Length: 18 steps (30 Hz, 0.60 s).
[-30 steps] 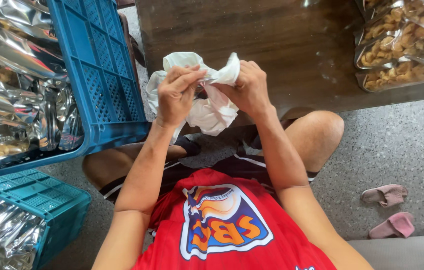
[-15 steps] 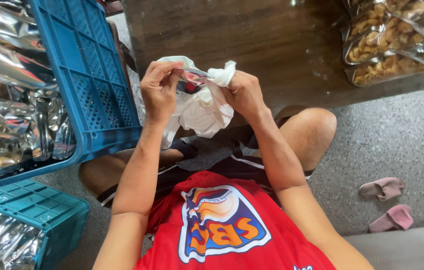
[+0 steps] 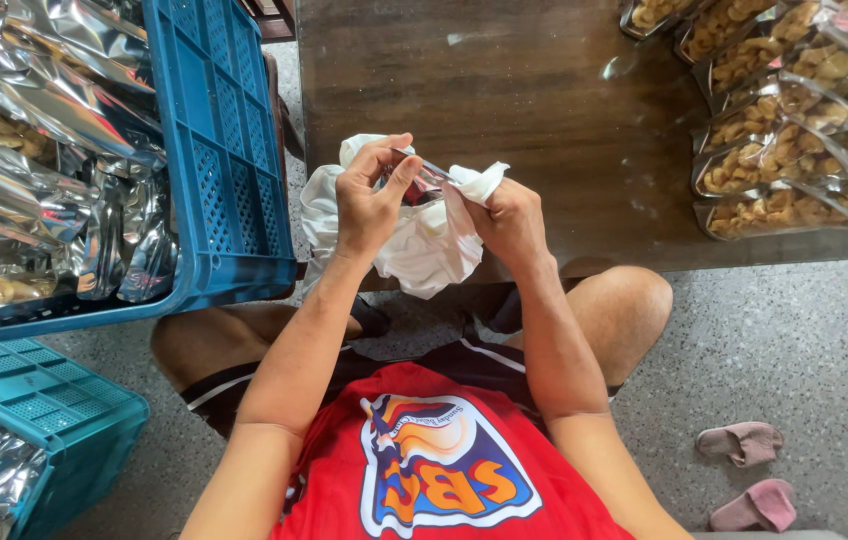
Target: The person sits on the floor and repeatedly wipes sealed snack packages with a white cloth. They take each package from a blue crate, wipe it thoroughly, and place it on a wooden table. The process is repeated for multiple packages throughout the clip.
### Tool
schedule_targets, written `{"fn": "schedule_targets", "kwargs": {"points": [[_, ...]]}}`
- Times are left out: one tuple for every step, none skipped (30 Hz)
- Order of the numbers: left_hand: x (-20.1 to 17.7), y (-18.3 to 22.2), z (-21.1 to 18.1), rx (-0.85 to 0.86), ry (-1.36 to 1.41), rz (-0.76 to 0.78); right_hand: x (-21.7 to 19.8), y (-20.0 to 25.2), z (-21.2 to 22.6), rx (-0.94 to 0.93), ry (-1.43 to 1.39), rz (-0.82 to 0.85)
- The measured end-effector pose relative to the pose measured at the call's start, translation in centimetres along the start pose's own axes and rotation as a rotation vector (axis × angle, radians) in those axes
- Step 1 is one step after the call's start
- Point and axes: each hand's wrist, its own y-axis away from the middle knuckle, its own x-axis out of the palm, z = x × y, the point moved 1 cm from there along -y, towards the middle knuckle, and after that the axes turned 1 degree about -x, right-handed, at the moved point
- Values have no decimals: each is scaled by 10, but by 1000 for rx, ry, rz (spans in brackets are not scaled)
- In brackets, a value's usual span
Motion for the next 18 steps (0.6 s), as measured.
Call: {"fn": "schedule_targets", "kwargs": {"points": [[-1,0,-1,5,-6,6,-1,0,0,18,-8,10],[-2,0,-1,10,-11,15,-2,0,0,36,-15,18],[-2,0,-2,98,-85,16,-2,1,0,55,-21,26],[-2,1,-3,186,-158,20,-4,2,-1,53,-24,21],[0,3,-5,274,-230,24,-4,3,-1,50,-26,17],[2,4,-6,310,-264,55,-4,3,-2,45,-28,11],[4,6,-7,346,-298,86,-2,3,-4,105,-44,16],[7,9,-9,380,-333,118,0,3,-5,167,-60,22],[11,10,-11,383,-369,112,2,2,-7,229,-77,28],[15,12,-12,383,-405,105,5,1,-8,243,-15,42],[17,14,-14,384,-441,98,7,0,-10,258,47,56],[19,16,-16,366,-448,96,8,0,-10,277,109,73],[20,18,-18,348,-454,94,9,2,-11,279,78,85],[20,19,-19,334,-459,99,7,3,-11,284,49,90],[21,19,-21,356,-467,106,5,5,-11,289,20,95],[20,18,-23,382,-479,110,2,4,-12,311,-86,112],[19,17,-25,408,-490,115,0,4,-11,331,-193,129],[18,17,-27,407,-498,122,-1,3,-10,344,-302,153]]}}
